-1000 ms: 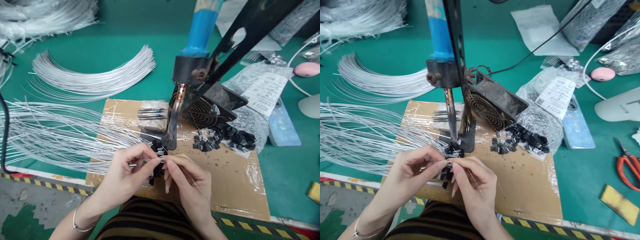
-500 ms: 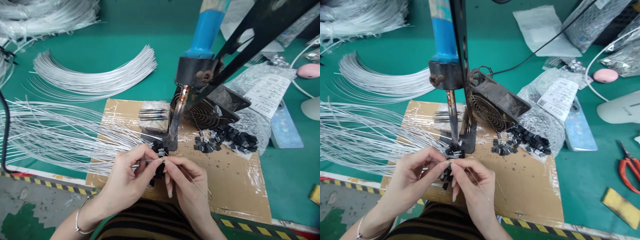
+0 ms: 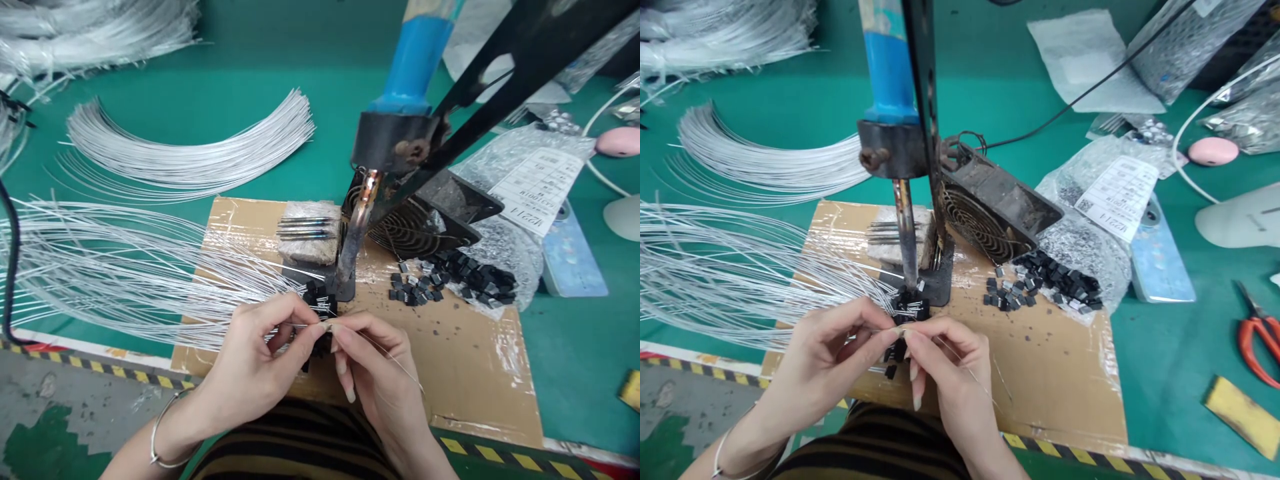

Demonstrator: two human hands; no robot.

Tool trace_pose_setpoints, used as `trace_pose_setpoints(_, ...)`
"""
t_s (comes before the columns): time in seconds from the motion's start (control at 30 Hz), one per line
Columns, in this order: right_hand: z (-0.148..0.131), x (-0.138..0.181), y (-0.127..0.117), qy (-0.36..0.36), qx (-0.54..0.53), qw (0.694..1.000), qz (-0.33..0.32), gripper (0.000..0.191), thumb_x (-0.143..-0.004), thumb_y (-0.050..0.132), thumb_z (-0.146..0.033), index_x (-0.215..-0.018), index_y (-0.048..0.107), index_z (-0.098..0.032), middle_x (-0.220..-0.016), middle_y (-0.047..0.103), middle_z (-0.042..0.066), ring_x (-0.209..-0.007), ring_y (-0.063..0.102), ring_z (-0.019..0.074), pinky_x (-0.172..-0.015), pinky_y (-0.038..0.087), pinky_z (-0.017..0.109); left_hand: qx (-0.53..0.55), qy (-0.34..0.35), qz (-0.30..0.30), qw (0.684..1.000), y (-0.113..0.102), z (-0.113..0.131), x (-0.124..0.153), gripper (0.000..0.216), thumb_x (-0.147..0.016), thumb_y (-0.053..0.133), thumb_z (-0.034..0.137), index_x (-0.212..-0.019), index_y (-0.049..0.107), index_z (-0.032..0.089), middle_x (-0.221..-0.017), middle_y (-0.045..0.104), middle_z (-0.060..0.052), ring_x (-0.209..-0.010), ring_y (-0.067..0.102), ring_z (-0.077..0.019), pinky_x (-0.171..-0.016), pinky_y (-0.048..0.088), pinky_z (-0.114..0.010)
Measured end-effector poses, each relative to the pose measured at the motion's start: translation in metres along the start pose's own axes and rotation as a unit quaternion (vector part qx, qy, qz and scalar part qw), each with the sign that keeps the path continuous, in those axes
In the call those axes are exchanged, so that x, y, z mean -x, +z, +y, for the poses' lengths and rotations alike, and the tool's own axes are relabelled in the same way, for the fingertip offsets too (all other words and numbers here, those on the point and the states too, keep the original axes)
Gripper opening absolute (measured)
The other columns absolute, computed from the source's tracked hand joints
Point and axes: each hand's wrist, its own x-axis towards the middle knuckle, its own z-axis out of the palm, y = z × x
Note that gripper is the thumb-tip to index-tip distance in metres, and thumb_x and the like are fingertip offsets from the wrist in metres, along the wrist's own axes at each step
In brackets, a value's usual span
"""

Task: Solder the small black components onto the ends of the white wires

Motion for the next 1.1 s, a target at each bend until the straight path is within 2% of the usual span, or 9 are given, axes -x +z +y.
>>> trace_pose_setpoints(0.2, -0.006, 0.000, 0.002, 0.024, -0.019, 0.999, 0.015, 0.019, -0.083, 0.093, -0.039, -0.080, 0.088, -0.021, -0.057, 0.069, 0.000, -0.036, 0.056, 0.0074, -0.031, 0.045, 0.012, 0.052, -0.042, -0.038, 0.997, -0.003, -0.003, 0.001, 0.020, -0.099, 0.065, 0.022, -0.079, 0.067, 0.018, -0.062, 0.051, 0.005, -0.056, 0.038, -0.0109, -0.049, 0.029, -0.025)
trace_pose_setpoints(0.4, -0.006, 0.001, 0.007, 0.015, -0.021, 0.999, 0.035, 0.024, -0.084, 0.091, -0.044, -0.083, 0.087, -0.020, -0.059, 0.069, 0.000, -0.035, 0.053, 0.0081, -0.028, 0.044, 0.015, 0.020, -0.033, 0.004, 0.999, 0.003, -0.009, 0.000, 0.019, -0.097, 0.065, 0.020, -0.079, 0.068, 0.018, -0.058, 0.045, 0.007, -0.052, 0.035, -0.0101, -0.049, 0.028, -0.025)
trace_pose_setpoints(0.63, -0.005, -0.001, 0.011, 0.007, -0.025, 0.998, 0.052, 0.024, -0.084, 0.091, -0.042, -0.078, 0.085, -0.019, -0.058, 0.068, -0.002, -0.032, 0.050, 0.0059, -0.028, 0.040, 0.015, -0.006, 0.024, 0.053, 0.998, 0.010, -0.006, 0.004, 0.018, -0.094, 0.067, 0.011, -0.078, 0.067, 0.019, -0.060, 0.047, 0.008, -0.051, 0.037, -0.0079, -0.048, 0.031, -0.022)
trace_pose_setpoints(0.77, -0.003, -0.001, 0.012, 0.004, -0.027, 0.998, 0.058, 0.024, -0.085, 0.090, -0.042, -0.078, 0.084, -0.019, -0.058, 0.067, -0.002, -0.031, 0.048, 0.0061, -0.027, 0.038, 0.016, -0.022, 0.034, 0.080, 0.996, 0.014, -0.007, 0.005, 0.018, -0.093, 0.067, 0.011, -0.077, 0.067, 0.020, -0.057, 0.046, 0.009, -0.049, 0.037, -0.0079, -0.048, 0.032, -0.022)
trace_pose_setpoints(1.1, -0.001, 0.002, 0.017, 0.001, -0.032, 0.997, 0.075, 0.030, -0.085, 0.089, -0.046, -0.074, 0.081, -0.019, -0.054, 0.064, -0.004, -0.030, 0.044, 0.0062, -0.027, 0.038, 0.018, 0.004, 0.037, 0.097, 0.995, 0.022, -0.014, 0.007, 0.016, -0.096, 0.066, 0.012, -0.082, 0.069, 0.019, -0.063, 0.058, 0.006, -0.050, 0.043, -0.0076, -0.049, 0.036, -0.022)
